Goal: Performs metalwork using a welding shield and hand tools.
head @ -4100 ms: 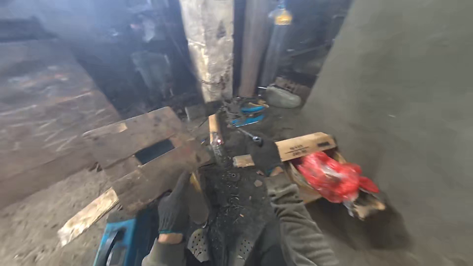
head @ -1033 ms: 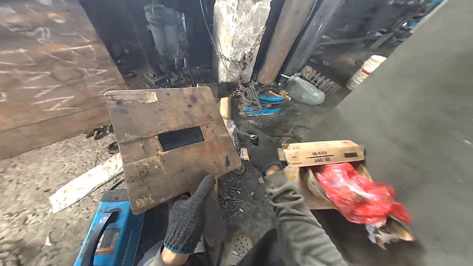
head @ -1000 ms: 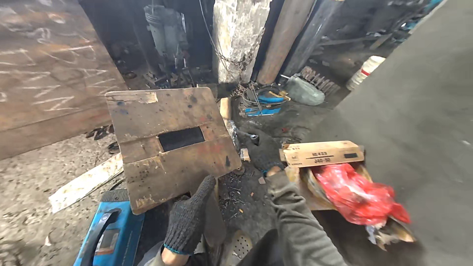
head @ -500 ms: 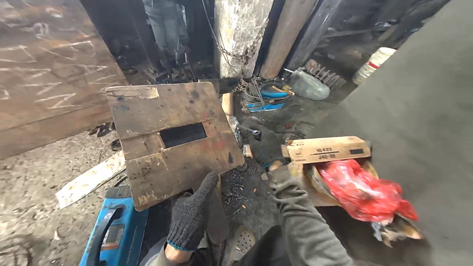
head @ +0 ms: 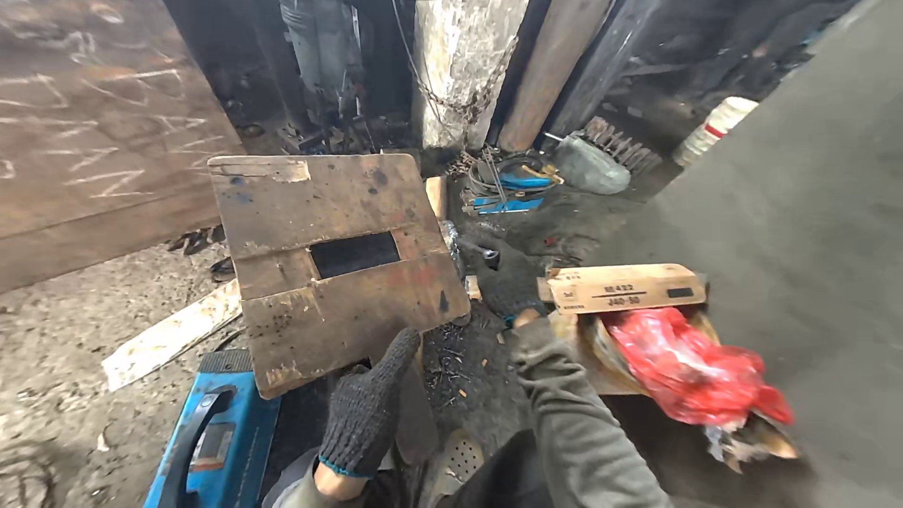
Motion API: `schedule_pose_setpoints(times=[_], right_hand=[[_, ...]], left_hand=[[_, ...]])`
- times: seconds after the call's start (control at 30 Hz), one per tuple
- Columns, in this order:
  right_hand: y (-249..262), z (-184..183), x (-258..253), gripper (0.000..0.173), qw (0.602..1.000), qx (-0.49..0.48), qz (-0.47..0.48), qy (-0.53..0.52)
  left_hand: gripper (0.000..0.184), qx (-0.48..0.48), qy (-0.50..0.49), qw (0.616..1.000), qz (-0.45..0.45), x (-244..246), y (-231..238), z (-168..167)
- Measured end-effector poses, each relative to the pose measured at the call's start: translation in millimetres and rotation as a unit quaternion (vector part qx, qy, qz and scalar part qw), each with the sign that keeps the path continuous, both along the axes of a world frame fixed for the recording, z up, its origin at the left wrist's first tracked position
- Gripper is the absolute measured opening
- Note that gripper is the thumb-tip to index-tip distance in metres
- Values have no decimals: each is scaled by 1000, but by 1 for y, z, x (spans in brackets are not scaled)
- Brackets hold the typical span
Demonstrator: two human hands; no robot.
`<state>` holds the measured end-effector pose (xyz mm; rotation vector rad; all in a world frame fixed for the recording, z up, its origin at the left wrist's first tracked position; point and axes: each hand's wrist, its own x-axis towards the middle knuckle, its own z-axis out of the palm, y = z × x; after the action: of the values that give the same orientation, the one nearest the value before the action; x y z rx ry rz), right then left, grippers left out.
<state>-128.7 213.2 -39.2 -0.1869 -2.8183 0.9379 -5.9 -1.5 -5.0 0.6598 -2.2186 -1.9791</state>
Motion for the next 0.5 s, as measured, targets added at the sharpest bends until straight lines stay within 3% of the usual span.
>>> schedule_pose_setpoints(times=[0.13,0.27,0.4,0.5], right_hand=[[-4,20,-2,36,1000,19,-4,2],[0,0,-17,37,1000,10,-17,11],[-8,23,-6,34,1000,7,-4,7],[-5,4,-14,33,1000,6,-9,1]], left_hand=[[39,12,22,1000,5,-1,0,-4],[35,-5,7,1000,-5,-1,1,-4],[38,0,9,1000,5,-2,-1,-3],[38,4,16,1000,1,-2,0,-3]])
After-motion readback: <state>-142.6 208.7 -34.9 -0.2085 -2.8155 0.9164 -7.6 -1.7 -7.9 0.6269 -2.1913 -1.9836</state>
